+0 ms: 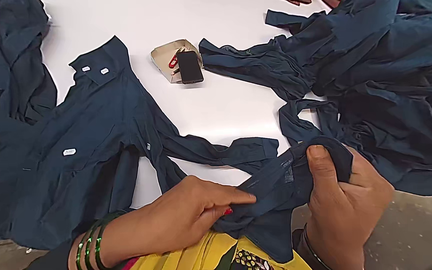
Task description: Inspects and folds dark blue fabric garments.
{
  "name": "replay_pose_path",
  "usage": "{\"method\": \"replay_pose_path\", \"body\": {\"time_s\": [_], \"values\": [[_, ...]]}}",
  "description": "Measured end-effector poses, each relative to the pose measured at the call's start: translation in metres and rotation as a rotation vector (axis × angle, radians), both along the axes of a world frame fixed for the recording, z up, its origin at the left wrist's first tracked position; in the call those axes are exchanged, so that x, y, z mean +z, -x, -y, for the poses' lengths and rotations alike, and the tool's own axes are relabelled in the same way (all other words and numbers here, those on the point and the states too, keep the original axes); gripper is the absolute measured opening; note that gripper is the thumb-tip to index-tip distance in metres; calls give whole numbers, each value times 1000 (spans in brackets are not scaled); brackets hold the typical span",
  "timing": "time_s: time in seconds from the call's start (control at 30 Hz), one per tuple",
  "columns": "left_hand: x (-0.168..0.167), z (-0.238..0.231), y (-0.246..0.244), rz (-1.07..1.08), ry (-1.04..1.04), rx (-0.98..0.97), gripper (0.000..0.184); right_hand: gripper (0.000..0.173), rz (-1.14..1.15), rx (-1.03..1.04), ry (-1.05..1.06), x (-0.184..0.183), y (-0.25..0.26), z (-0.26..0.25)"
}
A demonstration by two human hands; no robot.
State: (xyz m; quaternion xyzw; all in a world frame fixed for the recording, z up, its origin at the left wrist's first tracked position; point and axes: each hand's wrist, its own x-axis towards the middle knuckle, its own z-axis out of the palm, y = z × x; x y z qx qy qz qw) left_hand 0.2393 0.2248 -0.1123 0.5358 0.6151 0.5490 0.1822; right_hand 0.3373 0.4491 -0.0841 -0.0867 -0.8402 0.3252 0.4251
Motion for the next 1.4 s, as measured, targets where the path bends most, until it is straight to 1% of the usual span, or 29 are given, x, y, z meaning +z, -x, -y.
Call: {"method": "replay_pose_path", "body": {"time_s": [0.03, 0.07, 0.13, 0.2, 0.23, 0.27, 0.33, 0.43, 0.57, 0.63, 0.7, 0.83, 0.93, 1.0, 1.03, 1.07, 1.13, 1.17, 1.23, 1.27, 1.3, 1.33, 1.4], "values": [[-1, -2, 1, 36, 57, 52, 29, 28, -27, -19, -109, 3, -2, 2], [-3, -4, 3, 114, 86, 134, 28, 27, -37, -17, -209, 7, -6, 6], [-3, -8, 8, 274, 77, 278, 29, 19, 14, 48, -382, 13, -19, 17], [3, -8, 8, 357, 13, 357, 34, 16, -9, 189, -462, 8, -25, 30], [7, -8, 7, 388, -26, 362, 37, 16, -44, 291, -477, 2, -24, 35], [11, -7, 6, 405, -56, 342, 41, 18, -68, 379, -489, -1, -21, 38], [19, -3, 1, 402, -65, 280, 50, 20, -75, 450, -510, -3, -17, 39], [28, 2, -4, 346, -65, 187, 56, 21, -40, 486, -523, -1, -18, 39], [39, 7, -6, 310, -90, 122, 58, 22, -16, 531, -551, -4, -18, 41], [41, 9, -5, 331, -91, 78, 59, 19, -19, 539, -555, -3, -18, 41], [44, 11, -3, 397, -83, 31, 62, 19, -23, 560, -552, -3, -19, 40], [47, 10, -1, 479, -66, 19, 63, 18, -33, 600, -509, -5, -18, 41], [44, 9, -3, 457, -103, 11, 62, 18, -39, 607, -487, -9, -14, 43], [37, 6, -6, 333, -121, 71, 65, 16, -23, 626, -476, -12, -9, 44], [32, 4, -7, 229, -121, 151, 60, 14, 6, 639, -472, -14, -7, 45], [27, 2, -7, 132, -119, 230, 53, 18, 43, 665, -450, -14, -6, 44], [21, 3, 1, -7, -106, 288, 43, 39, 90, 727, -270, -11, -6, 37], [20, 6, 6, -51, -94, 273, 39, 43, 93, 716, -161, -6, -7, 31], [21, 9, 10, -136, -36, 201, 31, 46, 133, 578, -36, 5, -5, 18], [23, 10, 9, -170, -4, 162, 27, 49, 159, 541, 33, 6, 0, 16], [24, 10, 7, -200, 12, 137, 24, 51, 185, 567, 109, 3, 5, 16], [25, 9, 6, -216, 23, 120, 22, 48, 205, 624, 169, 0, 9, 17], [25, 10, 6, -221, 60, 123, 22, 35, 200, 674, 151, -4, 14, 22]]}}
